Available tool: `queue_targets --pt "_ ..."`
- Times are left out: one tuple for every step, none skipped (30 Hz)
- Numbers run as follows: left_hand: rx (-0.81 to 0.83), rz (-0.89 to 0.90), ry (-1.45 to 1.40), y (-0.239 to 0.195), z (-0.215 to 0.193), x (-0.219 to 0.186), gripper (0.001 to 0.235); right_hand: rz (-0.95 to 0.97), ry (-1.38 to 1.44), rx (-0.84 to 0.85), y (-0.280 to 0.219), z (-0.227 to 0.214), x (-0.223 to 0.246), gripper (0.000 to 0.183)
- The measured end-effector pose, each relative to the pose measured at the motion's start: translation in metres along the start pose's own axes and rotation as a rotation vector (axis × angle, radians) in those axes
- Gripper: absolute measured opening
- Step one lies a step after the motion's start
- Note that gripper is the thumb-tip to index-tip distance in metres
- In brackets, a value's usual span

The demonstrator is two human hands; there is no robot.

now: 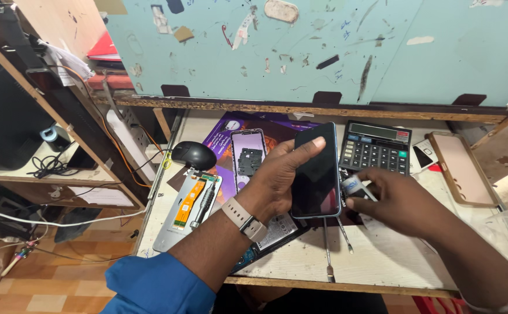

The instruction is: The person holds a smartphone and applies adhesive from a tube along the phone's edges. The person rotates the phone to reach different sides and continues applying the adhesive in a continuous line.

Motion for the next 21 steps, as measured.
queue_targets --pt "-0.043 -0.014 0.020 -0.002 0.001 0.000 0.033 -0.021 -0.259 -0.027 0.004 -0.002 0.003 0.052" --pt "-0.086 -0.028 0.041 -0.003 0.002 0.000 0.033 -0.035 -0.314 -0.048 0.006 -0.003 0.005 0.049" --pt "-0.133 -0.038 0.061 -0.004 0.001 -0.002 0.033 -0.054 -0.369 -0.067 0.008 -0.004 0.009 0.048" --pt "-0.103 -0.013 0.034 -0.004 0.002 -0.003 0.033 -0.074 -0.424 -0.087 0.010 -0.005 0.013 0.047" --pt "-0.073 0.011 0.008 -0.004 0.003 -0.003 0.033 -0.080 -0.350 -0.143 0.013 -0.008 0.018 0.047" --pt "-0.043 0.034 -0.017 -0.003 0.003 -0.004 0.033 -0.086 -0.276 -0.200 0.017 -0.011 0.022 0.048" --pt "-0.038 0.058 -0.024 -0.002 0.002 -0.004 0.032 -0.087 -0.200 -0.256 0.020 -0.015 0.025 0.048" --pt "-0.033 0.082 -0.031 0.000 0.000 -0.003 0.032 -0.055 0.025 -0.162 0.026 -0.015 0.029 0.049" --pt "-0.026 0.102 -0.037 0.003 -0.002 -0.002 0.032 -0.021 0.253 -0.068 0.032 -0.014 0.033 0.050" --pt "-0.020 0.139 -0.088 0.005 -0.004 -0.001 0.032 0.012 0.481 0.027 0.035 -0.013 0.035 0.051" --pt "-0.010 0.175 -0.137 0.008 -0.005 0.000 0.033 0.017 0.494 0.121 0.036 -0.010 0.036 0.051" --pt "-0.001 0.211 -0.187 0.011 -0.007 0.002 0.035 0.020 0.506 0.216 0.035 -0.005 0.037 0.052" --pt "-0.001 0.219 -0.222 0.014 -0.009 0.003 0.036 0.016 0.518 0.314 0.035 0.001 0.039 0.054" --pt "-0.002 0.227 -0.256 0.017 -0.012 0.004 0.039 0.021 0.594 0.372 0.032 0.003 0.039 0.058" --pt "-0.009 0.237 -0.295 0.020 -0.015 0.005 0.041 0.026 0.666 0.438 0.028 0.005 0.038 0.063" --pt "-0.039 0.255 -0.333 0.024 -0.017 0.004 0.040 0.032 0.737 0.505 0.024 0.009 0.039 0.069" --pt "-0.073 0.272 -0.372 0.028 -0.019 0.005 0.039 -0.048 0.814 0.542 0.020 0.013 0.040 0.076" --pt "-0.108 0.289 -0.411 0.030 -0.023 0.005 0.038 -0.128 0.892 0.579 0.017 0.015 0.041 0.085" --pt "-0.146 0.274 -0.415 0.032 -0.025 0.006 0.039 -0.202 0.972 0.609 0.015 0.017 0.041 0.095" --pt "-0.185 0.259 -0.418 0.034 -0.027 0.006 0.039 -0.140 0.969 0.575 0.015 0.020 0.038 0.095" --pt "-0.217 0.243 -0.421 0.035 -0.027 0.006 0.040 -0.079 0.964 0.534 0.015 0.023 0.036 0.096"
Point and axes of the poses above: each hand's wrist, its own y-axis towards the middle knuckle, its own z-axis out of the palm, x = y × z, the point moved 2 cm from there along y, towards the middle knuckle, and after that the axes turned 14 degrees about -x, right-handed, at the moved point
